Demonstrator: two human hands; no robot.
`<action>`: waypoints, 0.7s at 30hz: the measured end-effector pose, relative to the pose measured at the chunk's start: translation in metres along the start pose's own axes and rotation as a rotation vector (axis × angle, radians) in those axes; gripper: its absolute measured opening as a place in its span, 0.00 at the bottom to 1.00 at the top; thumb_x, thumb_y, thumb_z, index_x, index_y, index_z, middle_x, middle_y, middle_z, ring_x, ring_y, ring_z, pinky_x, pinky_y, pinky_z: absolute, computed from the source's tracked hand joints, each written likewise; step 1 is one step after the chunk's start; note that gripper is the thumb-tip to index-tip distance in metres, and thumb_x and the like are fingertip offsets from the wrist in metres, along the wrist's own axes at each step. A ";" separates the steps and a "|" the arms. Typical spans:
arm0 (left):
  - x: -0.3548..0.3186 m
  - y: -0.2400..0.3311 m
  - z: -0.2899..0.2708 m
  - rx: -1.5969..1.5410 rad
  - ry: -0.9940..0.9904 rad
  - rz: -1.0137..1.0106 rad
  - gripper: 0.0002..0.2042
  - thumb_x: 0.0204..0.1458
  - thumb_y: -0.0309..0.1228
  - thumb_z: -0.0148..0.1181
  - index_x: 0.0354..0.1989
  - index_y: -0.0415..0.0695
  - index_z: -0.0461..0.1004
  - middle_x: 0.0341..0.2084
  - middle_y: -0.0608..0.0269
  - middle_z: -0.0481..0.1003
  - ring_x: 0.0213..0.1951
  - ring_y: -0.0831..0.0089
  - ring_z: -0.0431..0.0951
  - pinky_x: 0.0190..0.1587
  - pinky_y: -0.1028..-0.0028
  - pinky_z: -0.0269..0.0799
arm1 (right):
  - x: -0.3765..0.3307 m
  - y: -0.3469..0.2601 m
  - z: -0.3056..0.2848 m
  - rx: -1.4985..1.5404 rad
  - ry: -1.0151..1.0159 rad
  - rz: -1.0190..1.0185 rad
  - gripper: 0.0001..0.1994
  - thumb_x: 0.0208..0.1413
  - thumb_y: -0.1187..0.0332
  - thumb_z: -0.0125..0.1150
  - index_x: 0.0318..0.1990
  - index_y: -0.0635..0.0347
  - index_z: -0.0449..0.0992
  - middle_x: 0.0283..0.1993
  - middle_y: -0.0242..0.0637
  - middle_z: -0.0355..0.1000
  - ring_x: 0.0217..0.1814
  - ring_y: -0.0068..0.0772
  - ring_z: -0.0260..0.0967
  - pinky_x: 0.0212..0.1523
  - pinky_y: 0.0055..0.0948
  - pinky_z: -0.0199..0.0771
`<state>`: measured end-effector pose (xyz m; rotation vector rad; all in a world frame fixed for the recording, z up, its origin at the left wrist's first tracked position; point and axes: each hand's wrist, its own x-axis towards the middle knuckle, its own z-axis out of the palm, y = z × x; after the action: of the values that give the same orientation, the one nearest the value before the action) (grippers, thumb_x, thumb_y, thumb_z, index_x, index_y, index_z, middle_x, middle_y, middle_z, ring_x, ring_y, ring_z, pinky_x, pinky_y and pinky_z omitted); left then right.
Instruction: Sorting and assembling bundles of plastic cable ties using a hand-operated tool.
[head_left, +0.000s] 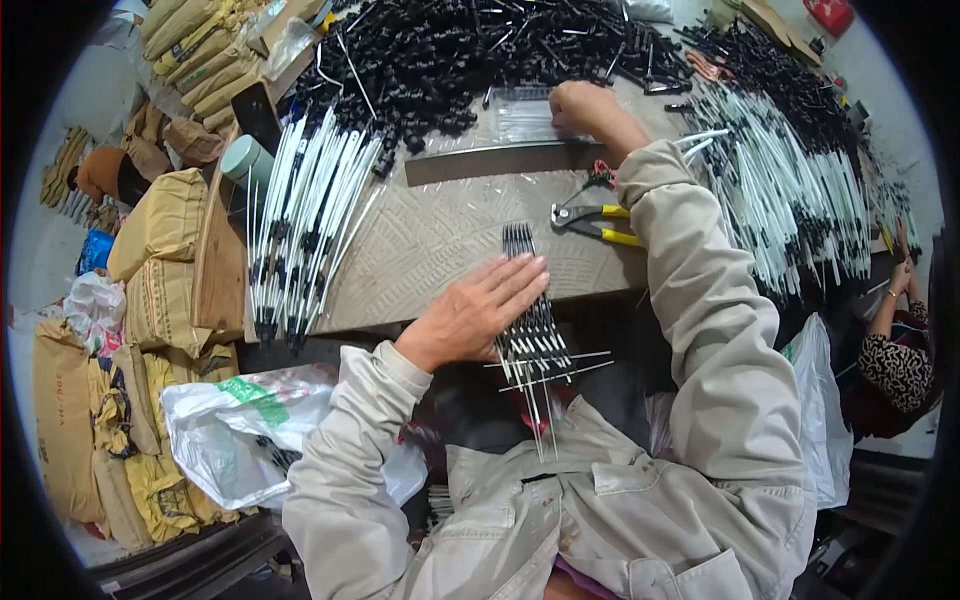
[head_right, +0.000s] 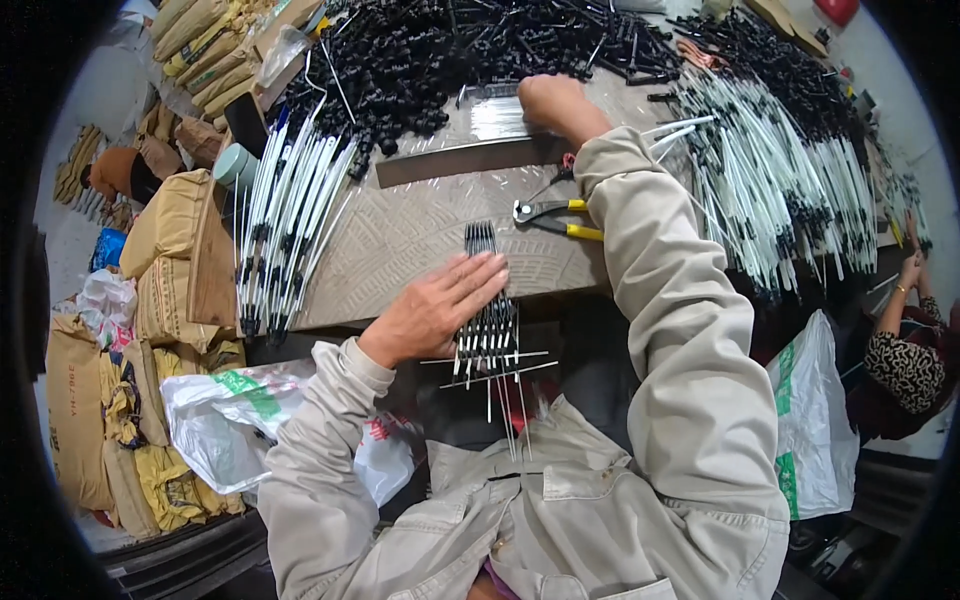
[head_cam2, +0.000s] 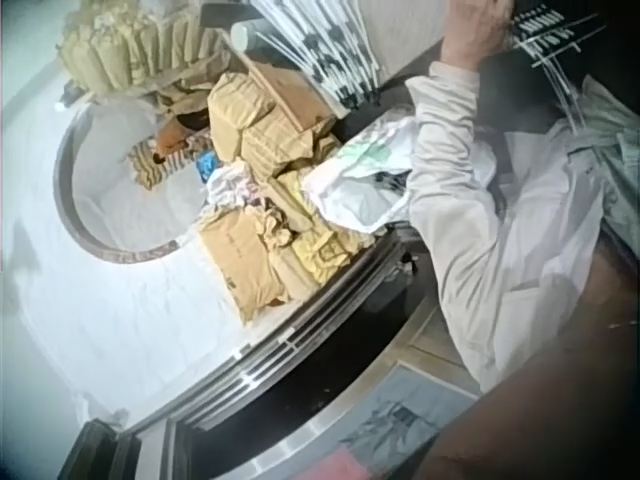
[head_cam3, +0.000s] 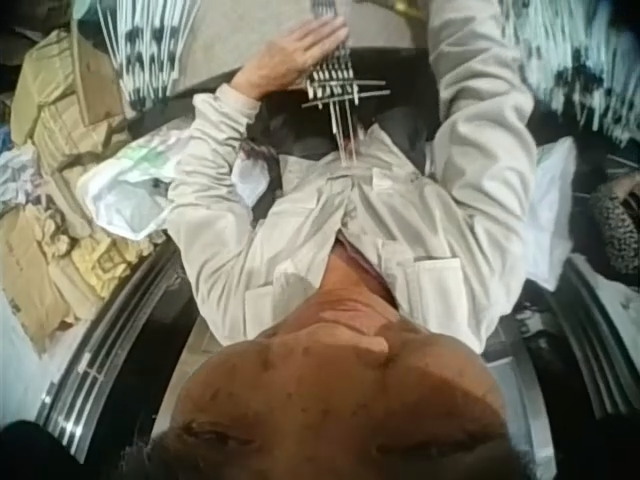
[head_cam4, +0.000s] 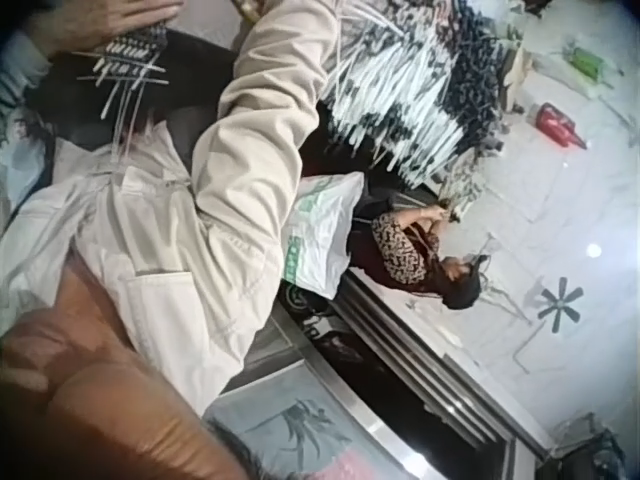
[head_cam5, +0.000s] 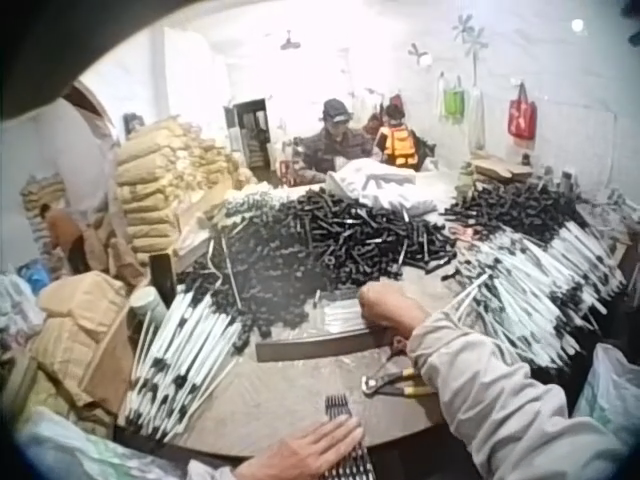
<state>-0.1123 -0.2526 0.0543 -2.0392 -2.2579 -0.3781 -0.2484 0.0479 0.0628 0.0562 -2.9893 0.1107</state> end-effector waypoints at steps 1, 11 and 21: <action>-0.002 0.000 0.001 0.002 0.007 0.000 0.32 0.39 0.32 0.55 0.57 0.33 0.58 0.59 0.50 0.58 0.61 0.59 0.57 0.62 0.63 0.53 | 0.002 -0.005 0.000 0.016 -0.080 0.046 0.08 0.39 0.64 0.62 0.29 0.53 0.77 0.30 0.40 0.74 0.36 0.43 0.72 0.34 0.38 0.70; -0.004 0.002 0.004 -0.011 0.046 -0.041 0.34 0.35 0.27 0.54 0.57 0.34 0.58 0.58 0.49 0.59 0.60 0.57 0.59 0.62 0.64 0.54 | 0.004 -0.021 -0.003 -0.110 -0.010 0.008 0.07 0.42 0.66 0.54 0.27 0.54 0.77 0.33 0.40 0.74 0.37 0.46 0.72 0.36 0.41 0.72; 0.000 0.002 0.003 -0.061 0.039 -0.040 0.31 0.39 0.28 0.51 0.57 0.33 0.58 0.58 0.49 0.59 0.60 0.56 0.59 0.62 0.63 0.54 | -0.061 -0.063 -0.036 0.212 0.484 -0.109 0.05 0.48 0.70 0.52 0.32 0.53 0.74 0.30 0.37 0.69 0.32 0.46 0.69 0.28 0.41 0.67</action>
<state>-0.1106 -0.2515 0.0520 -1.9987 -2.2945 -0.4908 -0.1801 -0.0103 0.0941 0.1866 -2.4761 0.3708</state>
